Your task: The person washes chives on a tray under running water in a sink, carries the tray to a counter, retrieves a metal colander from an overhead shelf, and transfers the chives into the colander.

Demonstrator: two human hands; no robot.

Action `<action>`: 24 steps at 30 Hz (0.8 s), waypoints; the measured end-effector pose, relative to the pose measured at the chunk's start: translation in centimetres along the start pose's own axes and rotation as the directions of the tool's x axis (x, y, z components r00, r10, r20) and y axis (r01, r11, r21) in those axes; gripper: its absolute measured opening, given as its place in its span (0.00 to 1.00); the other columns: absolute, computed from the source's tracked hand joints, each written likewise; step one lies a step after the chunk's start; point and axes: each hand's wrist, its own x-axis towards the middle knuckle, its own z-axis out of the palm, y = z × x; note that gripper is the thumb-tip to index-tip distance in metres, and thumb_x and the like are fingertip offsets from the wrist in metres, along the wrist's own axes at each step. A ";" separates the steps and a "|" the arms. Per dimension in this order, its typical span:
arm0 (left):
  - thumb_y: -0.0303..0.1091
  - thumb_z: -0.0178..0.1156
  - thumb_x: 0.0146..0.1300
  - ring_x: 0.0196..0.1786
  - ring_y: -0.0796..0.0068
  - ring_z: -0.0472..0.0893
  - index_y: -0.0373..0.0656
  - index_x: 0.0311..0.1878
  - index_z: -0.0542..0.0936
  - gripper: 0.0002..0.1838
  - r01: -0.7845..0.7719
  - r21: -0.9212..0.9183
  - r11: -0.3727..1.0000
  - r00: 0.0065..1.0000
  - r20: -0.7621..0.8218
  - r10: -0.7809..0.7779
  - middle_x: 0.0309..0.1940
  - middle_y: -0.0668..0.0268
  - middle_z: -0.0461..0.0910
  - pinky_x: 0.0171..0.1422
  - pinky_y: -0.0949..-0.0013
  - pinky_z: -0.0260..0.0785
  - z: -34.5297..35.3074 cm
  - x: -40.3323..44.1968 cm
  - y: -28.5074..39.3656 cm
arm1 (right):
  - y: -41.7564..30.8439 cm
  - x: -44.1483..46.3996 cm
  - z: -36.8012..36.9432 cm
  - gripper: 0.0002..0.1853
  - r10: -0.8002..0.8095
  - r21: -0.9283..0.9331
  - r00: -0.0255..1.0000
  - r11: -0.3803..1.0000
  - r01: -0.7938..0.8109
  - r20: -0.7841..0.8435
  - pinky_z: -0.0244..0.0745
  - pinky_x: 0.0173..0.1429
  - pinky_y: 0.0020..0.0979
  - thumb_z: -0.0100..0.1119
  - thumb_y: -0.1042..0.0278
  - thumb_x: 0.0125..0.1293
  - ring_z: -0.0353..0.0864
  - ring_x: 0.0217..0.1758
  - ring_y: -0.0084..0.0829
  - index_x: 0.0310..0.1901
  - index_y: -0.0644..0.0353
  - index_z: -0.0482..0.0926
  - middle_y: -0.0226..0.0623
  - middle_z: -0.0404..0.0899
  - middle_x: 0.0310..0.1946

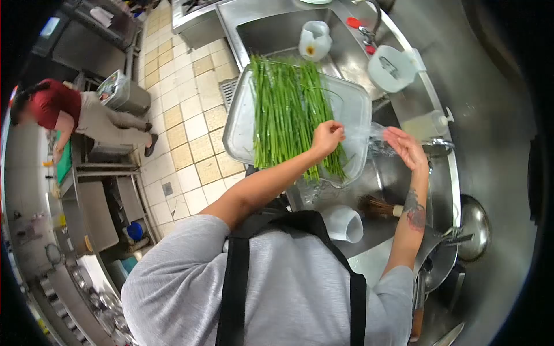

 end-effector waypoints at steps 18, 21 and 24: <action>0.58 0.56 0.59 0.21 0.69 0.77 0.40 0.31 0.82 0.26 -0.014 0.702 0.712 0.959 -0.192 0.208 0.21 0.61 0.80 0.30 0.64 0.70 -1.6 2.9 9.5 | -1.7 -2.5 -0.3 0.18 -0.056 0.062 0.998 0.997 0.054 0.035 0.69 0.64 0.34 0.42 0.76 0.67 0.72 0.59 0.43 0.56 0.79 0.65 0.57 0.69 0.56; 0.58 0.55 0.54 0.41 0.55 0.78 0.40 0.34 0.82 0.26 0.063 0.882 0.467 0.705 -0.370 0.604 0.34 0.51 0.80 0.46 0.57 0.69 -14.0 5.2 9.9 | -0.6 -1.7 -2.1 0.19 -0.071 0.103 0.997 0.992 0.068 0.021 0.69 0.64 0.34 0.41 0.77 0.67 0.72 0.59 0.44 0.56 0.80 0.63 0.57 0.69 0.55; 0.64 0.47 0.58 0.49 0.46 0.76 0.33 0.47 0.77 0.36 0.421 0.844 0.334 0.773 -0.526 0.354 0.42 0.44 0.78 0.55 0.52 0.66 -23.9 3.8 8.5 | -0.7 -1.6 -1.4 0.18 -0.064 0.113 0.997 0.992 0.060 0.033 0.70 0.63 0.34 0.41 0.78 0.67 0.72 0.59 0.43 0.55 0.80 0.64 0.58 0.70 0.54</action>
